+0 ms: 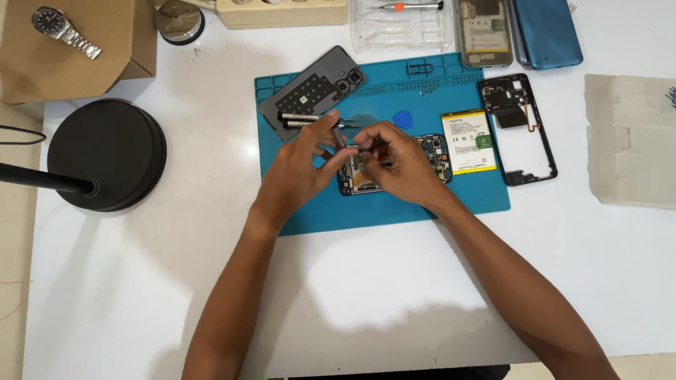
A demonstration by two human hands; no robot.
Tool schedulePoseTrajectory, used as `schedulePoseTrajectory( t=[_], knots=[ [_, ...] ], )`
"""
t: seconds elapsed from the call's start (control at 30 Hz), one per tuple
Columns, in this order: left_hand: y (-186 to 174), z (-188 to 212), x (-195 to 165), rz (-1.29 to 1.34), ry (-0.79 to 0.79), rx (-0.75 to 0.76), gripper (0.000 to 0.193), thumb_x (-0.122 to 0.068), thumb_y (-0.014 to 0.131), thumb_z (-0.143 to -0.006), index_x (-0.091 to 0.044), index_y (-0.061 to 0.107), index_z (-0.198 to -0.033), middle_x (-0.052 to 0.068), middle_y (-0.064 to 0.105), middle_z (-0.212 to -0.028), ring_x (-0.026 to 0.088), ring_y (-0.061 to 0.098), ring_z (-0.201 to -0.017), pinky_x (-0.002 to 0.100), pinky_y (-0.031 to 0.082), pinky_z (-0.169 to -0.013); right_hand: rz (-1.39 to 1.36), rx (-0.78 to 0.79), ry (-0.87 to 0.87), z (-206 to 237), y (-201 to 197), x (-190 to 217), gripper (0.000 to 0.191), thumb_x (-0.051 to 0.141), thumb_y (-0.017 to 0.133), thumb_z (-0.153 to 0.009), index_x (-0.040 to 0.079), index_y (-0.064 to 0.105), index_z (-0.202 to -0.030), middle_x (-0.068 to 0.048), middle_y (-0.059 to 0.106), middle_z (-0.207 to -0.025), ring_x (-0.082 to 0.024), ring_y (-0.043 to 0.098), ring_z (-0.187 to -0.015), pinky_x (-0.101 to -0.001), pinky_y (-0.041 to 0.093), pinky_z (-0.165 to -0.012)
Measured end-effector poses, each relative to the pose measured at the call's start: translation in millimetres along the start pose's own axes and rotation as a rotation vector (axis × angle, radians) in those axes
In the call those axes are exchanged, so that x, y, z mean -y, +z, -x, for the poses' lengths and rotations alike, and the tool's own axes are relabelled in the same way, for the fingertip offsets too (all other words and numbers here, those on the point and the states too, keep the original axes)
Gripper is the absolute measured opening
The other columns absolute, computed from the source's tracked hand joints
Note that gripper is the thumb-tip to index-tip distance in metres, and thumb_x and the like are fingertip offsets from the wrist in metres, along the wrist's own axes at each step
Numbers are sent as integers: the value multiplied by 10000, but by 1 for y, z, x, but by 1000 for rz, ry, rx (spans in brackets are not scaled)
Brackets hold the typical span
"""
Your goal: The person disassembles a smartphone on a blue mat. They remove the back cover, extract the battery, and use a screwdriver to detach the motherboard and other internal components.
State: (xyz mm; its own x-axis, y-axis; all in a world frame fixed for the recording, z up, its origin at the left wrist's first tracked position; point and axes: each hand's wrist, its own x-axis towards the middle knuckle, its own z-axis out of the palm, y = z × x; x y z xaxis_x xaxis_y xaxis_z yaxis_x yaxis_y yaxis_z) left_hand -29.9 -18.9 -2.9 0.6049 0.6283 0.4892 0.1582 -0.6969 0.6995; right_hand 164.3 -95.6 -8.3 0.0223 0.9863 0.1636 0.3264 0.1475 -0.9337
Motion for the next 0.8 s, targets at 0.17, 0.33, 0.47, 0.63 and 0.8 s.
schedulePoseTrajectory(
  t=[0.17,0.33,0.47,0.63,0.8],
  knots=[
    [3,1,4,-23,85,-45,720,-191,845,-919,-75,398,-1471,118,743,-1074,226,776,-956,339,655,-813,8,5,-18,0,-1,1,275,-85,648,-897,37,611,-1140,-51,577,-1074,-92,639,-855,-224,557,-684],
    [0,1,3,76,-35,10,712,-128,796,-944,-53,367,-1507,117,765,-1090,243,789,-984,342,665,-801,-37,0,49,0,-1,0,260,-72,630,-903,30,605,-1141,-42,581,-1074,-90,637,-834,-226,549,-671],
    [6,0,6,159,-103,-111,756,-88,794,-947,-44,300,-1519,123,763,-1051,223,791,-974,327,675,-791,-35,23,18,0,-2,-1,273,-73,626,-894,26,610,-1148,-51,566,-1077,-94,644,-864,-231,565,-711],
    [5,-1,16,382,-226,-189,792,-25,766,-951,-9,227,-1532,150,745,-1043,214,780,-966,312,691,-787,118,66,-66,0,-4,-2,332,-20,721,-858,50,651,-1175,-47,613,-1145,-128,618,-902,-269,563,-780],
    [6,1,20,479,-282,-197,805,-6,758,-937,-6,220,-1537,140,732,-1036,212,772,-961,301,685,-769,167,75,-91,0,-3,-4,321,15,737,-839,87,682,-1147,-30,612,-1194,-128,628,-875,-270,571,-778]
  ],
)
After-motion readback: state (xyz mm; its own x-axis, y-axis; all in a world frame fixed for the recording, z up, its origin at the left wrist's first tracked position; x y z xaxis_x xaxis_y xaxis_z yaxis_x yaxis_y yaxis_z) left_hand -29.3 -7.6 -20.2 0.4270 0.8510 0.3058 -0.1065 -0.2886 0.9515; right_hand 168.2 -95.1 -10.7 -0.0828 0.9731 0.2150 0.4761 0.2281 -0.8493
